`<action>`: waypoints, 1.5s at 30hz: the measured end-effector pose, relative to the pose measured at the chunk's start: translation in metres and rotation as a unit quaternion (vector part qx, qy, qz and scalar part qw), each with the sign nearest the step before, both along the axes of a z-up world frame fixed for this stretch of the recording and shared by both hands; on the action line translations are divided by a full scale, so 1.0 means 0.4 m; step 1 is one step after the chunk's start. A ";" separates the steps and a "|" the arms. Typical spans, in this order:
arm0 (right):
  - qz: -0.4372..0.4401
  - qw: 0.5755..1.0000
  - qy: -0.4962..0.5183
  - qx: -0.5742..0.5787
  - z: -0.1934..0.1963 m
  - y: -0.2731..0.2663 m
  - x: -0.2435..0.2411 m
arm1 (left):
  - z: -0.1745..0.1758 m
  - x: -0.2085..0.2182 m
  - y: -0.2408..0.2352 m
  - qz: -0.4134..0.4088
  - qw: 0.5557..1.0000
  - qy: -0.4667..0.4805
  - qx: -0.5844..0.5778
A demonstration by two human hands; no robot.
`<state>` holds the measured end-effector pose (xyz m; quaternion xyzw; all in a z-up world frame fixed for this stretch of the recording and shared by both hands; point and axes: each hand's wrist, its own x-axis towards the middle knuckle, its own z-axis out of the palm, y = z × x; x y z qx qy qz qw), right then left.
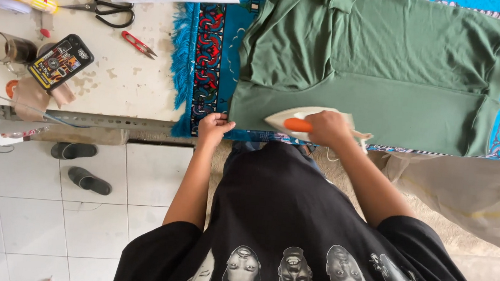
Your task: The person irons a green shirt laid out on a patterned mat. They spray the shirt with water, then use an iron to smooth the fabric, moving the iron back and forth across the surface. The person adjusts the shirt edges and continues ironing until the end of the clip.
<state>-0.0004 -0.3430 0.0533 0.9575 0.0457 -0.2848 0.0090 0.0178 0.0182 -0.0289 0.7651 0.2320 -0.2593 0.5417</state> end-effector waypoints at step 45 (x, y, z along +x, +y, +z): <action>0.074 0.995 -0.065 0.006 -0.018 0.076 -0.001 | 0.034 -0.063 -0.056 0.273 0.953 -0.011 -0.129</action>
